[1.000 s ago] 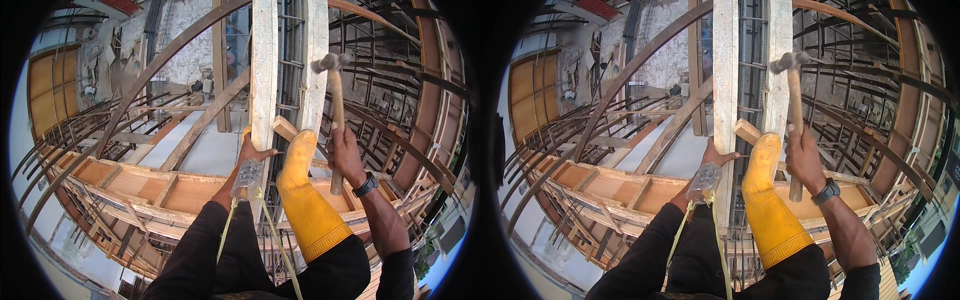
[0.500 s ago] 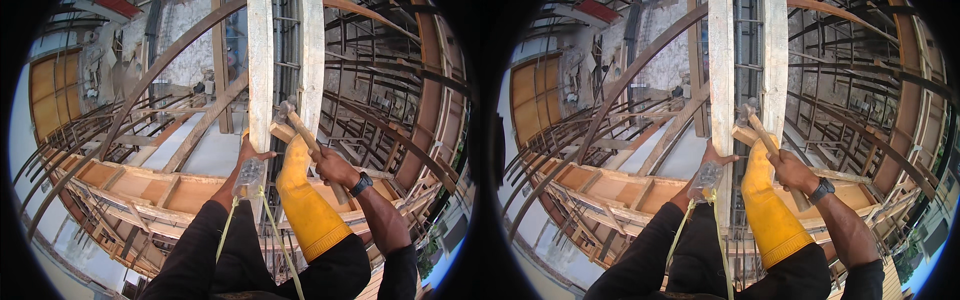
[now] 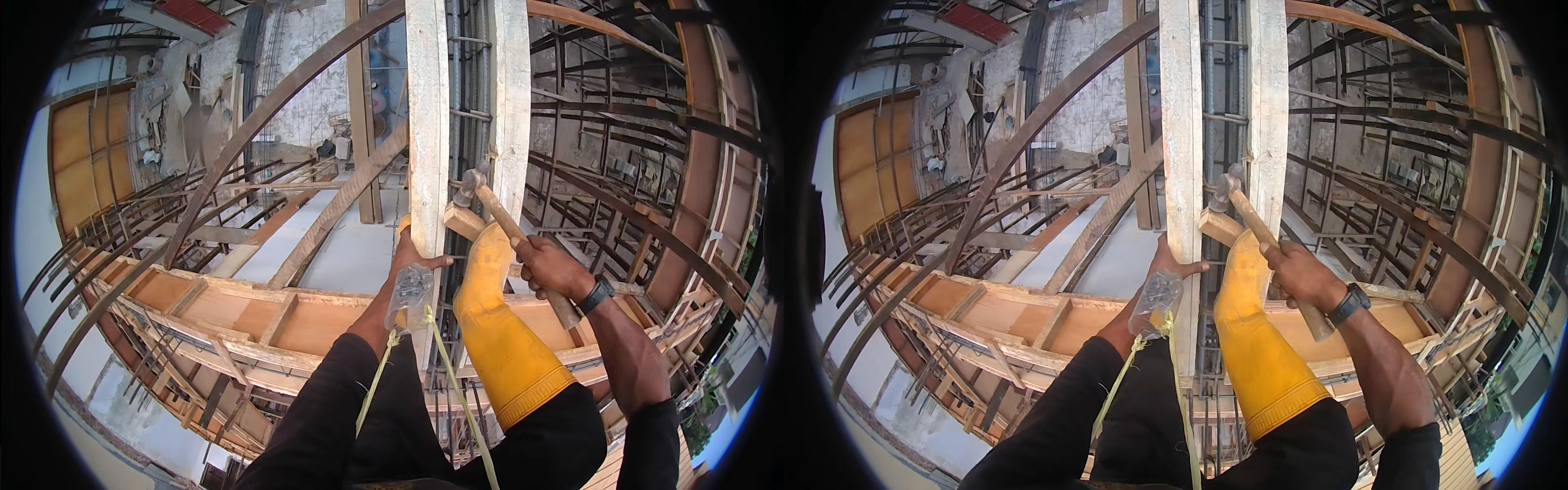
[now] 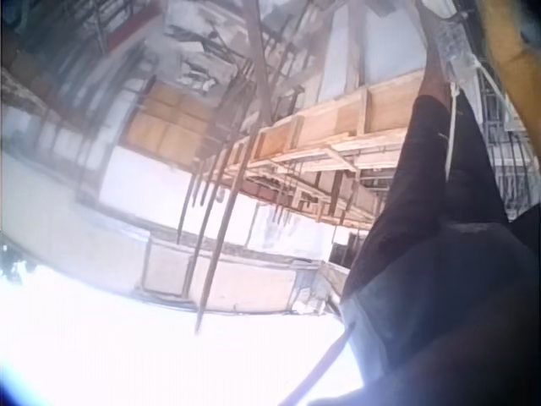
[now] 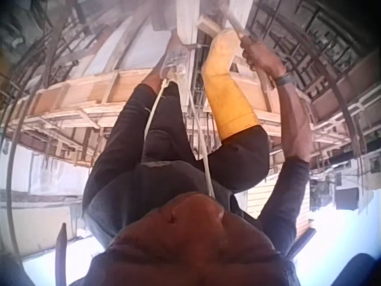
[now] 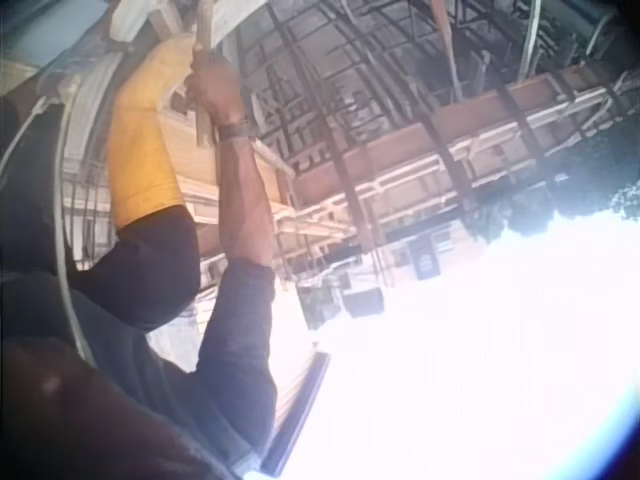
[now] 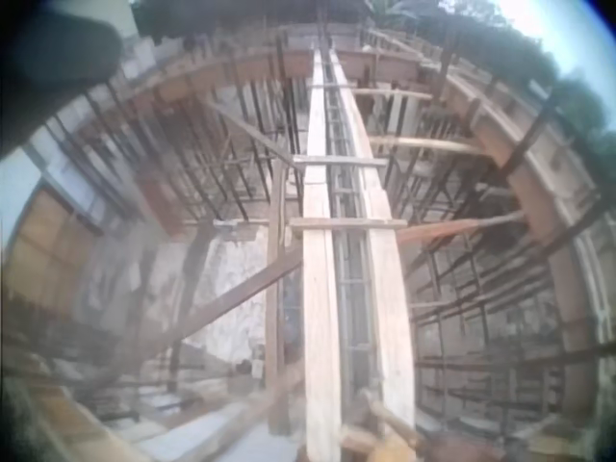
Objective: The person stands on a construction beam and uses a hammer to drive a wooden wedge into the gap between a wooden frame and a steel reinforcement rebar structure.
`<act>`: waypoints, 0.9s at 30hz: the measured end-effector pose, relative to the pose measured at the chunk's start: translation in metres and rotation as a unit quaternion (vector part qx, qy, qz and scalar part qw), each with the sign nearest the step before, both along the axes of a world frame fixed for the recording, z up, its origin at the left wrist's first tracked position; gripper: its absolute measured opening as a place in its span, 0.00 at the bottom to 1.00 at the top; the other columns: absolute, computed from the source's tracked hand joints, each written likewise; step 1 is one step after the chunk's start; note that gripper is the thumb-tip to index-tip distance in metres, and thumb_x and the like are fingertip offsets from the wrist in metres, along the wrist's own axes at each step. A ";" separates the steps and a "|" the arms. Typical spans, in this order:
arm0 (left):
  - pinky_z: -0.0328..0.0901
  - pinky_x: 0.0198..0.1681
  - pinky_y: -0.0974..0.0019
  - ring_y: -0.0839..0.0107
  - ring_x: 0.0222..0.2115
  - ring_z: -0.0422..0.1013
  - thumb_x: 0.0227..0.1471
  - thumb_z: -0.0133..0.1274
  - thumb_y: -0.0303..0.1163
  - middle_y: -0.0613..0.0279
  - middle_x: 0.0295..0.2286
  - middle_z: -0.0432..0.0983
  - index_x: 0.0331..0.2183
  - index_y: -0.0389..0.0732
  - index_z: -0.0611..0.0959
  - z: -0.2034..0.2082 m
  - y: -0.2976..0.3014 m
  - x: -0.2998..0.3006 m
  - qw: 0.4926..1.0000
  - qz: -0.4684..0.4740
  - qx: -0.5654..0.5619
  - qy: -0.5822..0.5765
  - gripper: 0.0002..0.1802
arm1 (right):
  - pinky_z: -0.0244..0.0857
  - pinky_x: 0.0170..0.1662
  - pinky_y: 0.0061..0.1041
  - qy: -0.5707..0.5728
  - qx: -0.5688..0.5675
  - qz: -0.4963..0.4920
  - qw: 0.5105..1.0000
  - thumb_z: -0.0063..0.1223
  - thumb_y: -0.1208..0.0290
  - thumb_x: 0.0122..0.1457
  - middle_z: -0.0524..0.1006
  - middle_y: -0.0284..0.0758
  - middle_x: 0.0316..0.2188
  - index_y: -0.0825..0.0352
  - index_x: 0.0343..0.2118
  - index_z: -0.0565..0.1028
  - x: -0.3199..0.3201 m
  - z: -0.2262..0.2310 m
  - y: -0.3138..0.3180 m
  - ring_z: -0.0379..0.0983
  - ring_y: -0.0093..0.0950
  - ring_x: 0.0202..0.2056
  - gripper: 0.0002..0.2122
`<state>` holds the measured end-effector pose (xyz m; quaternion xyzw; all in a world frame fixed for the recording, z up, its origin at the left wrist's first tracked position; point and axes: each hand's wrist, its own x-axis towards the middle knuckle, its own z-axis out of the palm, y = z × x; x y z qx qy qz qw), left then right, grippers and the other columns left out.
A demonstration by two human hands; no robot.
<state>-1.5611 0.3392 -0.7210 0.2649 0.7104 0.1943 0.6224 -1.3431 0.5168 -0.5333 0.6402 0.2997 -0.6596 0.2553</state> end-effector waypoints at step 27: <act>0.62 0.63 0.56 0.53 0.59 0.65 0.28 0.82 0.40 0.42 0.57 0.65 0.63 0.28 0.54 0.007 0.016 -0.009 0.999 -0.041 0.010 -0.015 0.70 | 0.65 0.20 0.26 -0.005 0.029 0.079 0.996 0.40 0.46 0.71 0.69 0.33 0.21 0.73 0.46 0.71 0.002 0.010 0.018 0.67 0.23 0.18 0.27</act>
